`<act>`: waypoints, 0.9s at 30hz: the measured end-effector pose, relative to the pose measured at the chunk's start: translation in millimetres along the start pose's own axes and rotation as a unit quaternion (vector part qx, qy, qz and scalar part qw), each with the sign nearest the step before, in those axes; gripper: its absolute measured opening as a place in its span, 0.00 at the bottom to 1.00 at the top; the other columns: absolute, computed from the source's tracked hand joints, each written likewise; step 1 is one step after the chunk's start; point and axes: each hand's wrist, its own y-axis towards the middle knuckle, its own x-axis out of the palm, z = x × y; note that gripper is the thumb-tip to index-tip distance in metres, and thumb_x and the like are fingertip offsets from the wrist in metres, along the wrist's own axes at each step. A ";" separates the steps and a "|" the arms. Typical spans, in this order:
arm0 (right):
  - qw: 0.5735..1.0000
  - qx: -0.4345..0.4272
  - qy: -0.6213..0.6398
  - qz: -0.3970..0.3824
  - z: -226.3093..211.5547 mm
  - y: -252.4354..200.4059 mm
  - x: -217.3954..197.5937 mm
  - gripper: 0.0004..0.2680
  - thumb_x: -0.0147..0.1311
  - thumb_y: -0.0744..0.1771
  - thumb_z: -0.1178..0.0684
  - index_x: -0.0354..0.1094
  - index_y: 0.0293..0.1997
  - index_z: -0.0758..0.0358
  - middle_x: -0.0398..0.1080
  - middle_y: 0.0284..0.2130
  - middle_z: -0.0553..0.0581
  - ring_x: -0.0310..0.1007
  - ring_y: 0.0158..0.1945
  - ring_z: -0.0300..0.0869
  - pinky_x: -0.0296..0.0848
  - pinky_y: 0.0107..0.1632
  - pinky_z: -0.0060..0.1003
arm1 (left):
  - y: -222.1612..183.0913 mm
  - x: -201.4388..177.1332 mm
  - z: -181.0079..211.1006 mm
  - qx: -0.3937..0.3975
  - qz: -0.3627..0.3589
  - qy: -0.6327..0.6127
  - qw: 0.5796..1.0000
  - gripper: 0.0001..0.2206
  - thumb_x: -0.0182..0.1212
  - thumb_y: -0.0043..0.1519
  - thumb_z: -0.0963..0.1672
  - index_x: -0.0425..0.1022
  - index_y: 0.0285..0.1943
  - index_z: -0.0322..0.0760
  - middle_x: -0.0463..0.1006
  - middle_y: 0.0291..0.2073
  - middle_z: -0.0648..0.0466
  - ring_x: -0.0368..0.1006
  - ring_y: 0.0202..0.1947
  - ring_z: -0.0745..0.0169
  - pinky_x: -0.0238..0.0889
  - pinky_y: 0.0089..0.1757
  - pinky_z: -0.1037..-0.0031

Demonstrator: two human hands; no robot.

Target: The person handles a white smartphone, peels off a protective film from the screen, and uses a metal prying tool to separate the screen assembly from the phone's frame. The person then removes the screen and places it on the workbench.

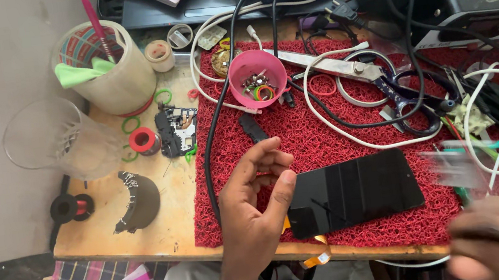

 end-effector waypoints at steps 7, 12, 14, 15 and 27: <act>0.959 -0.023 -0.038 -0.280 9.0 4.6 35.6 0.16 0.51 0.67 0.31 0.71 0.29 0.51 0.76 0.30 0.51 0.80 0.33 0.43 0.76 0.34 0.42 | 0.1 0.9 3.7 -0.005 0.007 -0.010 1.000 0.18 0.61 0.65 0.37 0.71 0.64 0.30 0.78 0.47 0.54 0.72 0.40 0.74 0.67 0.40 0.81; 0.959 0.035 -0.019 -0.281 8.8 5.3 40.4 0.15 0.55 0.66 0.33 0.75 0.27 0.50 0.77 0.24 0.45 0.80 0.29 0.41 0.76 0.30 0.42 | -0.7 1.6 4.1 0.035 0.004 0.031 0.999 0.16 0.62 0.65 0.38 0.73 0.63 0.29 0.79 0.47 0.53 0.74 0.44 0.72 0.71 0.45 0.79; 0.990 -0.005 0.003 -0.141 7.9 7.4 27.2 0.15 0.57 0.67 0.34 0.74 0.27 0.52 0.75 0.25 0.46 0.78 0.28 0.39 0.75 0.30 0.39 | 0.1 2.2 5.9 0.038 0.001 0.053 0.998 0.16 0.62 0.65 0.38 0.73 0.62 0.29 0.80 0.46 0.53 0.75 0.44 0.72 0.71 0.44 0.79; 0.997 -0.024 0.013 -0.069 7.3 7.4 20.4 0.15 0.57 0.67 0.35 0.73 0.28 0.53 0.74 0.25 0.46 0.77 0.28 0.38 0.74 0.30 0.38 | 0.8 2.6 6.6 0.039 0.001 0.061 0.997 0.16 0.62 0.65 0.38 0.74 0.62 0.29 0.80 0.46 0.53 0.75 0.44 0.71 0.72 0.45 0.78; 0.867 0.188 -0.202 -0.415 19.3 -21.2 28.8 0.15 0.47 0.67 0.30 0.74 0.29 0.41 0.75 0.22 0.41 0.78 0.29 0.34 0.76 0.35 0.37 | 3.1 6.7 14.7 0.068 0.005 0.134 0.989 0.15 0.63 0.63 0.39 0.75 0.59 0.30 0.81 0.45 0.52 0.78 0.45 0.67 0.73 0.46 0.76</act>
